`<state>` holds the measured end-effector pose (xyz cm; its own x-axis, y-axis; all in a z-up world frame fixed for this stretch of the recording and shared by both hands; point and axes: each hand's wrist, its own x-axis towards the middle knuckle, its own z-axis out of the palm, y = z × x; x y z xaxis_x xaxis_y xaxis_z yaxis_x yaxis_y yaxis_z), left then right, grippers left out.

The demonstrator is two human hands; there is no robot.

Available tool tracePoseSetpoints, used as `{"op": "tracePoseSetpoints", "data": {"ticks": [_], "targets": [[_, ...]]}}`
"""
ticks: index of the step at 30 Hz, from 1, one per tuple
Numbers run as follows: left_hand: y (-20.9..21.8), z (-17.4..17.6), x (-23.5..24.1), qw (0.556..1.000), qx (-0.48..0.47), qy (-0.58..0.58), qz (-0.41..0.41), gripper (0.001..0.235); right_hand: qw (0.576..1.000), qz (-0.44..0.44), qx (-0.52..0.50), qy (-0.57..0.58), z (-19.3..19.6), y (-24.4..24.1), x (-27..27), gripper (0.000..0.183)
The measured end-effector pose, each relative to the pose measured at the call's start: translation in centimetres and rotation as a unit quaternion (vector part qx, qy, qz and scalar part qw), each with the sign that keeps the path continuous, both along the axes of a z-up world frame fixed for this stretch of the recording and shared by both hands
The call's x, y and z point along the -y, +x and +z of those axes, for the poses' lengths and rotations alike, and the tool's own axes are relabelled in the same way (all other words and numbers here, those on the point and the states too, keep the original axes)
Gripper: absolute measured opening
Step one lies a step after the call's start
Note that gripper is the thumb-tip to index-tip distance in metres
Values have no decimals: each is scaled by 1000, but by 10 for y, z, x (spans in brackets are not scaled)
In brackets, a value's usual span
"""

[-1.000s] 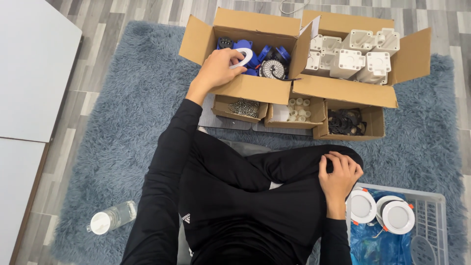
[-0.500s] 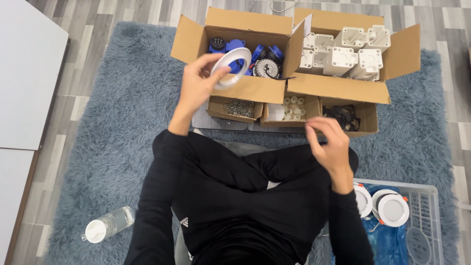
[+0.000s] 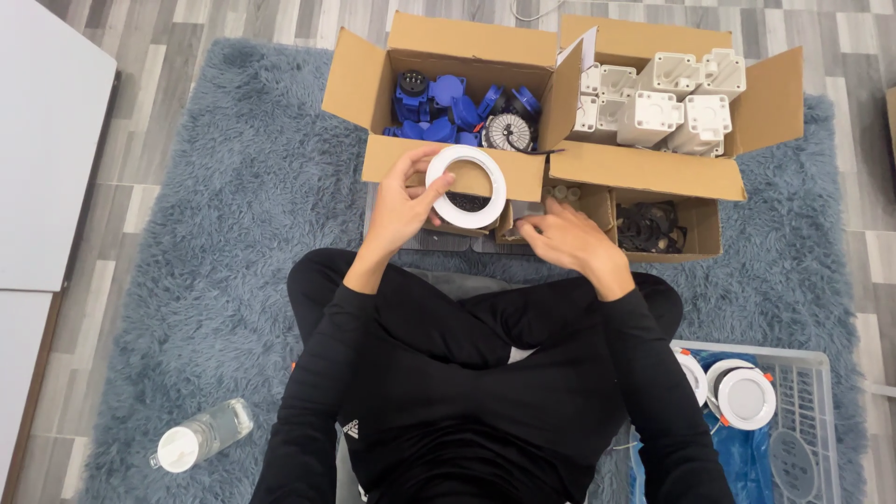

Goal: Assembling recessed LED light fixtures by combining rings, lenses, and bases

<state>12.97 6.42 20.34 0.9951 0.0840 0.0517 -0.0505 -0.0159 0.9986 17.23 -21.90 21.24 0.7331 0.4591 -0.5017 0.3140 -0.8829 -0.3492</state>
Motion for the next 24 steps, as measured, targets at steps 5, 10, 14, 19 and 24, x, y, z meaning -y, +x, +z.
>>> {"op": "tracePoseSetpoints", "data": {"ticks": [5,10,14,19,24], "targets": [[1,-11,-1,1000,-12,17,-3,50,1000,-12,11,6,-27,18,-2,69],[-1,-11,0,999,-25,25,-3,50,995,-31,41,81,-30,18,2,56],[-1,-11,0,999,-23,45,-7,50,977,-65,104,172,-13,7,5,37],[-3,-14,0,998,-6,68,-5,57,946,-106,175,251,-25,-2,31,14],[-16,15,8,991,22,134,-6,75,900,-181,207,337,-5,-21,62,19]]}}
